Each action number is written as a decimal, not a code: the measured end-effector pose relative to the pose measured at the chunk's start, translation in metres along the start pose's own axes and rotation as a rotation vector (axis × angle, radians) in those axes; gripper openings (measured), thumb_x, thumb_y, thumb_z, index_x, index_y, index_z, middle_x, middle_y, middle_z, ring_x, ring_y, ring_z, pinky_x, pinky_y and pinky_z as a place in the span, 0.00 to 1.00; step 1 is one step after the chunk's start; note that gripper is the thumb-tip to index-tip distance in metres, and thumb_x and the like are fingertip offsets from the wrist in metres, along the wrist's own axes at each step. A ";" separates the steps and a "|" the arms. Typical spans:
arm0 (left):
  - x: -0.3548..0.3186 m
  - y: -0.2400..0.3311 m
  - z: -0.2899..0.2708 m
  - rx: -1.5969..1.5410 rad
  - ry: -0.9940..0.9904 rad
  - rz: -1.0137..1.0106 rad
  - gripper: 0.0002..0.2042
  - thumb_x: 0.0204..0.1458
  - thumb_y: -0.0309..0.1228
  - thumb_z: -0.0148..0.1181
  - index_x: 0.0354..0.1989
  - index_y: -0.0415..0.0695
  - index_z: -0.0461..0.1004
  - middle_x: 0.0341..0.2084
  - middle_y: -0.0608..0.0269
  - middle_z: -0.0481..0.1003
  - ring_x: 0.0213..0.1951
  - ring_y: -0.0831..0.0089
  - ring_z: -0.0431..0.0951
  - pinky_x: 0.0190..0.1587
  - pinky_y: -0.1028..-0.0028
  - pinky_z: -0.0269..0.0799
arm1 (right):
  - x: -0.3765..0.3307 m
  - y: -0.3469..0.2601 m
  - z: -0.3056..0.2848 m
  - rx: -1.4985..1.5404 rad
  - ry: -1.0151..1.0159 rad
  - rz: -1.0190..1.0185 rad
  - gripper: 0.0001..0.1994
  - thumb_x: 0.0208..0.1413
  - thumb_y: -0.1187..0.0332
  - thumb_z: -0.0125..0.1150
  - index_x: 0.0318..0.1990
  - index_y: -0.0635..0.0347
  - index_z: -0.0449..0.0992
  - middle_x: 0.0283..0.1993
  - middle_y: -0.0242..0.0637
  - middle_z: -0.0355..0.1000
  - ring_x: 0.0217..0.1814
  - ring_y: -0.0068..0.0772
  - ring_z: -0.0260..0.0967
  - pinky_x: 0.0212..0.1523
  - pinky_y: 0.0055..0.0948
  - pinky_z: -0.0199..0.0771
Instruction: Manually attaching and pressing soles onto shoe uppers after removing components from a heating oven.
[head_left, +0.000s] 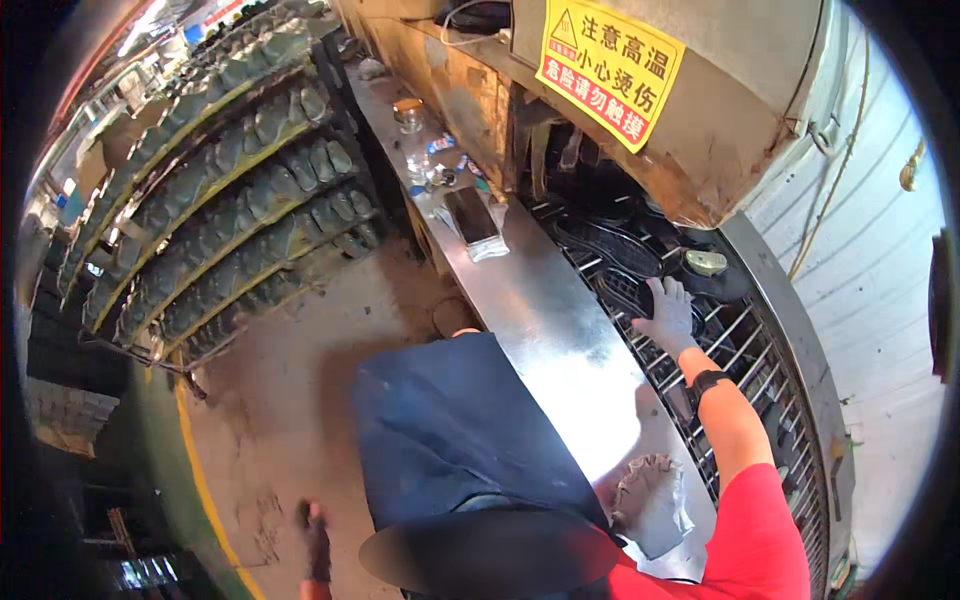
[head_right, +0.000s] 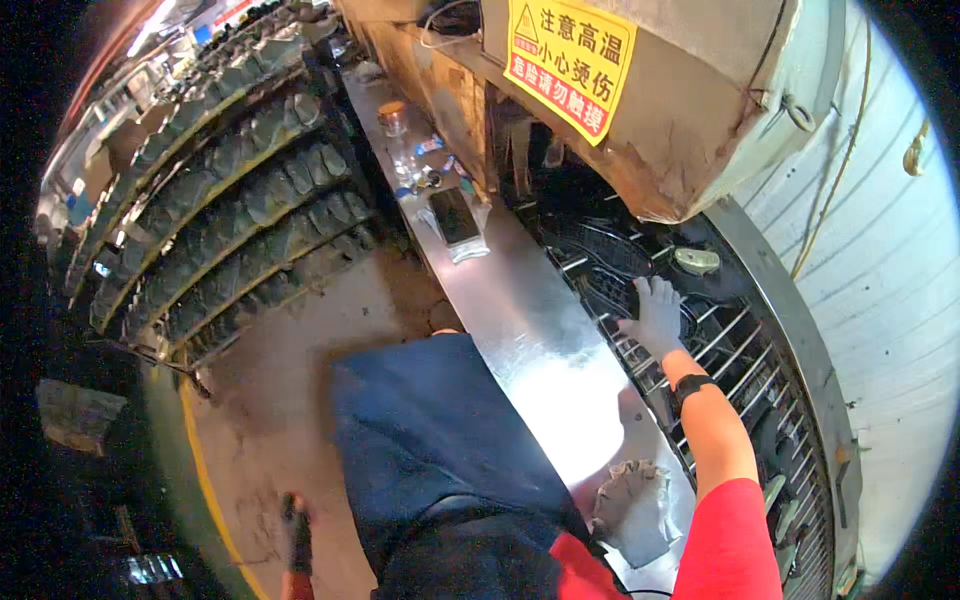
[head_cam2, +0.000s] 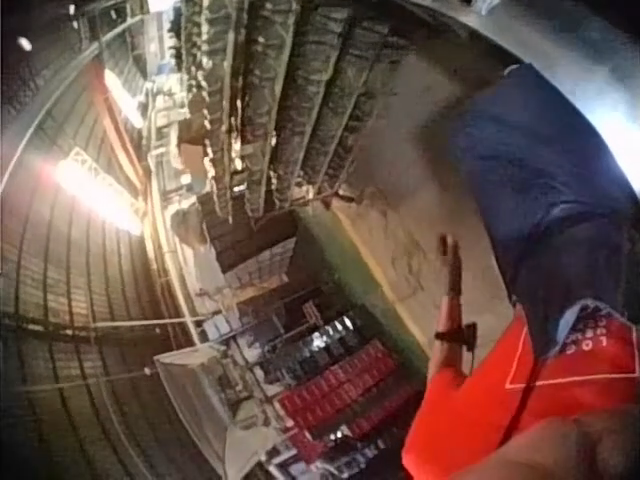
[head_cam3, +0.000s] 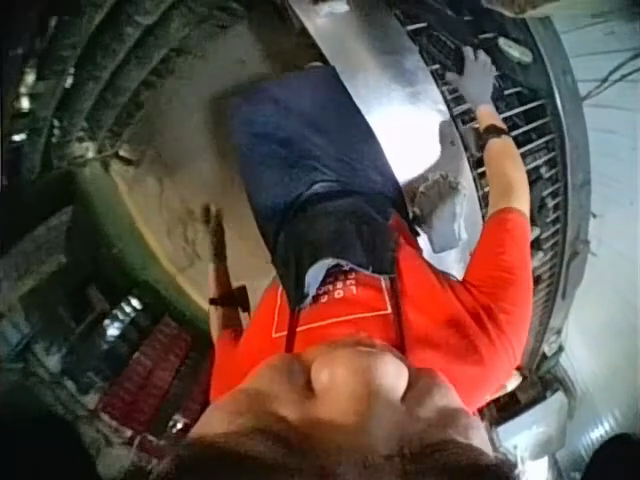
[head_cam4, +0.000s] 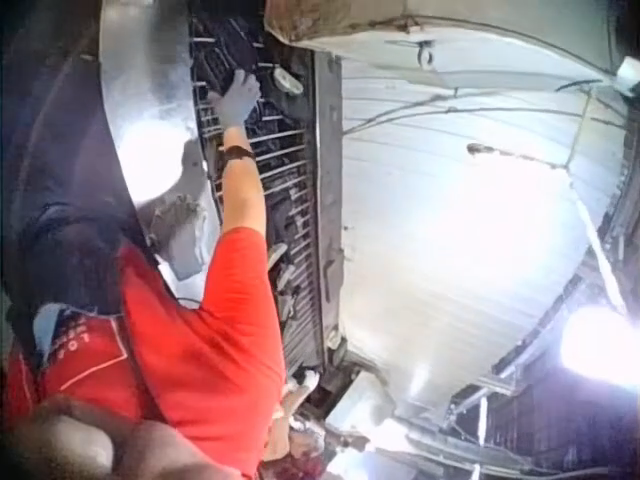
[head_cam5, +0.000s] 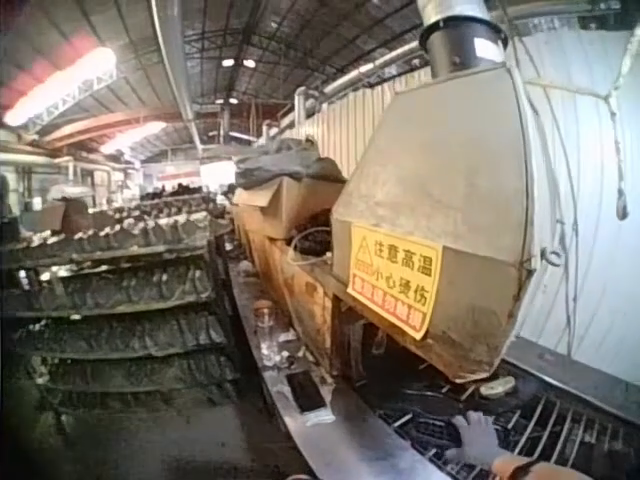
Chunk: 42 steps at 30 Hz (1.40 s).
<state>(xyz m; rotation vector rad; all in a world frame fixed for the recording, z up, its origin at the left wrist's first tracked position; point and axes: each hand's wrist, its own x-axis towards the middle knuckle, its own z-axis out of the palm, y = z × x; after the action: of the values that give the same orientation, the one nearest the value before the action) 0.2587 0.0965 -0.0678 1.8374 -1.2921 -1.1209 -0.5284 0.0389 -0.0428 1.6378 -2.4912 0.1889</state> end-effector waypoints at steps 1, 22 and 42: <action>0.018 0.052 0.019 -0.147 -0.022 0.064 0.12 0.70 0.37 0.57 0.54 0.43 0.77 0.37 0.67 0.77 0.39 0.77 0.78 0.45 0.76 0.76 | -0.002 0.006 0.000 -0.012 0.006 0.015 0.47 0.33 0.55 0.86 0.64 0.55 0.68 0.61 0.45 0.66 0.66 0.52 0.63 0.64 0.48 0.66; 0.030 0.224 0.244 -0.675 -0.902 -0.210 0.32 0.68 0.54 0.57 0.61 0.34 0.71 0.48 0.52 0.80 0.49 0.60 0.83 0.53 0.62 0.82 | -0.007 -0.128 -0.118 0.531 -0.117 -0.935 0.41 0.42 0.47 0.77 0.65 0.55 0.72 0.63 0.46 0.71 0.67 0.53 0.66 0.66 0.52 0.66; 0.013 0.161 0.246 -0.609 -0.685 -0.280 0.25 0.63 0.30 0.54 0.69 0.39 0.68 0.55 0.61 0.77 0.55 0.70 0.76 0.62 0.67 0.72 | -0.055 0.098 -0.097 0.036 -0.280 -0.594 0.21 0.48 0.77 0.68 0.52 0.52 0.82 0.48 0.42 0.76 0.58 0.55 0.71 0.63 0.48 0.71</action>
<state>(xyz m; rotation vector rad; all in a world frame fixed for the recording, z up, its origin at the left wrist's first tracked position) -0.0260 0.0276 -0.0447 1.2249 -0.8627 -2.1419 -0.5914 0.1449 0.0392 2.4705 -2.0441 -0.0742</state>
